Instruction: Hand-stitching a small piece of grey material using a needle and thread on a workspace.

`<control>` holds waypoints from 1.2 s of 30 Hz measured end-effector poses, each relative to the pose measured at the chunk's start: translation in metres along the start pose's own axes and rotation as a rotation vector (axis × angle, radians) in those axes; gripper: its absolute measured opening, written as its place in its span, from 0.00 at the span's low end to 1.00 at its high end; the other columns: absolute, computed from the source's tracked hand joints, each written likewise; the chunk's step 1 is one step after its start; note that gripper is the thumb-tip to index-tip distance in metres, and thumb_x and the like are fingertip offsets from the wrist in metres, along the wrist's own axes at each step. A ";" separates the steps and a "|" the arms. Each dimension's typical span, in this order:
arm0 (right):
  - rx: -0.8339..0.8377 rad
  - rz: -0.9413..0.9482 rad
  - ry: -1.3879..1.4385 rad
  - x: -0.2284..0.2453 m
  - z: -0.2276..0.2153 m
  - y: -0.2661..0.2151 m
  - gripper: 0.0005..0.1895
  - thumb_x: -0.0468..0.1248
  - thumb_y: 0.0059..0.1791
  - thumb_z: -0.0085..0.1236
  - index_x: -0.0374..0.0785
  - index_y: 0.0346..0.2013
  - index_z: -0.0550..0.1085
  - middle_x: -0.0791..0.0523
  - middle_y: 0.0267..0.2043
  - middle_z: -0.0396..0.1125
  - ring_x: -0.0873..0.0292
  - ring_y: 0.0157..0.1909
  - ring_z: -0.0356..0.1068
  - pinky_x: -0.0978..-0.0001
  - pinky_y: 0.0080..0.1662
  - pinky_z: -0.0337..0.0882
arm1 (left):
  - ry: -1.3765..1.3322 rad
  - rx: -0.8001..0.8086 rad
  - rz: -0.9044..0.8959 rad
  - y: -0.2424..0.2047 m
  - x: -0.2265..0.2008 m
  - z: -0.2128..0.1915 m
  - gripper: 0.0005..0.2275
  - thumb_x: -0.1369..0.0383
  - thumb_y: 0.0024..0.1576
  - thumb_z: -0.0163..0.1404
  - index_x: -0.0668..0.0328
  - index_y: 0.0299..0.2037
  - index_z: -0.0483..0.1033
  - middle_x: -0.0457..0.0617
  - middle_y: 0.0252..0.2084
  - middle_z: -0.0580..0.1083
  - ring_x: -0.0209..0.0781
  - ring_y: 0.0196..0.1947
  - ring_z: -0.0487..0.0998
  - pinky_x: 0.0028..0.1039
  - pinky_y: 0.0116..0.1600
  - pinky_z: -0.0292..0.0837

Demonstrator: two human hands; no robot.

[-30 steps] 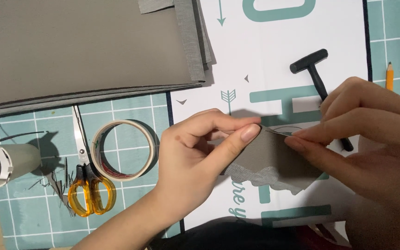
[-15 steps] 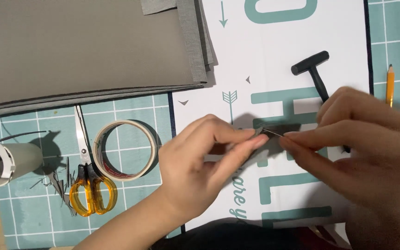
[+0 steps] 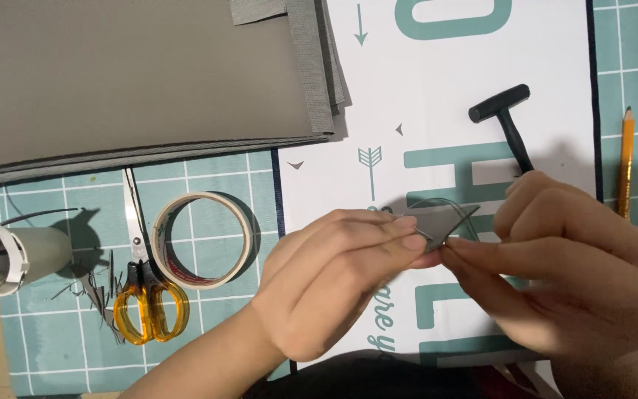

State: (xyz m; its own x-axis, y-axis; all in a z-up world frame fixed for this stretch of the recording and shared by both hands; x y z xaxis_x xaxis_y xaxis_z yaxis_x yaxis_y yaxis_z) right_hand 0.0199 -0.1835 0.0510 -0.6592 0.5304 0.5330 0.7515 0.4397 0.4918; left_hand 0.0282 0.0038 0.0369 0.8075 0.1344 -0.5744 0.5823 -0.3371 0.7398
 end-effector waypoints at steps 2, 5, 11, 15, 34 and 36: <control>-0.004 0.079 0.055 0.000 0.000 0.001 0.09 0.27 0.41 0.69 0.30 0.32 0.76 0.56 0.20 0.52 0.59 0.22 0.52 0.68 0.29 0.56 | -0.008 0.008 -0.060 0.001 0.001 -0.002 0.07 0.77 0.60 0.58 0.76 0.44 0.75 0.60 0.44 0.80 0.50 0.43 0.87 0.35 0.52 0.91; 0.051 0.079 0.108 -0.002 -0.004 0.007 0.08 0.27 0.40 0.69 0.32 0.28 0.75 0.57 0.18 0.57 0.62 0.20 0.54 0.70 0.27 0.57 | 0.018 -0.016 -0.094 0.005 0.001 -0.006 0.08 0.77 0.58 0.61 0.74 0.43 0.76 0.58 0.41 0.81 0.47 0.40 0.87 0.32 0.49 0.90; 0.045 0.237 0.258 -0.010 -0.015 -0.008 0.09 0.31 0.40 0.66 0.41 0.31 0.75 0.62 0.21 0.58 0.65 0.22 0.57 0.72 0.35 0.63 | 0.029 -0.111 -0.137 -0.014 0.020 -0.009 0.09 0.74 0.58 0.60 0.70 0.43 0.76 0.56 0.40 0.82 0.41 0.40 0.88 0.19 0.45 0.90; -0.089 0.302 0.390 -0.028 -0.017 -0.030 0.10 0.37 0.39 0.62 0.50 0.32 0.72 0.66 0.25 0.53 0.66 0.29 0.55 0.71 0.42 0.60 | -0.114 -0.017 -0.138 -0.006 0.011 -0.016 0.07 0.71 0.64 0.51 0.64 0.48 0.75 0.54 0.44 0.80 0.42 0.45 0.87 0.24 0.54 0.90; 0.046 0.066 0.205 -0.005 -0.011 -0.015 0.03 0.47 0.42 0.59 0.62 0.28 0.79 0.72 0.32 0.63 0.68 0.38 0.59 0.73 0.43 0.67 | -0.048 -0.017 0.111 -0.007 -0.016 -0.009 0.05 0.75 0.56 0.61 0.53 0.31 0.83 0.43 0.34 0.78 0.23 0.38 0.82 0.26 0.60 0.82; 0.041 0.080 0.195 -0.004 -0.012 -0.014 0.04 0.48 0.43 0.57 0.63 0.27 0.79 0.72 0.32 0.63 0.68 0.37 0.59 0.73 0.44 0.68 | -0.037 -0.017 0.110 -0.007 -0.017 -0.009 0.05 0.76 0.55 0.62 0.52 0.31 0.83 0.43 0.34 0.77 0.23 0.38 0.81 0.25 0.60 0.82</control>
State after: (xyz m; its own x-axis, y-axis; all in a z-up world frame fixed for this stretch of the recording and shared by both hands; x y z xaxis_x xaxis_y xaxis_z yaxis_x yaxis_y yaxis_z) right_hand 0.0120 -0.2006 0.0504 -0.5871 0.4159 0.6945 0.7994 0.4329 0.4165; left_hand 0.0110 0.0127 0.0448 0.8628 0.0627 -0.5016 0.4919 -0.3324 0.8047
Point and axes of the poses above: each hand's wrist, its own y-axis towards the middle knuckle, its own z-axis out of the palm, x = y × z, the point moved 4 cm from there along y, towards the middle knuckle
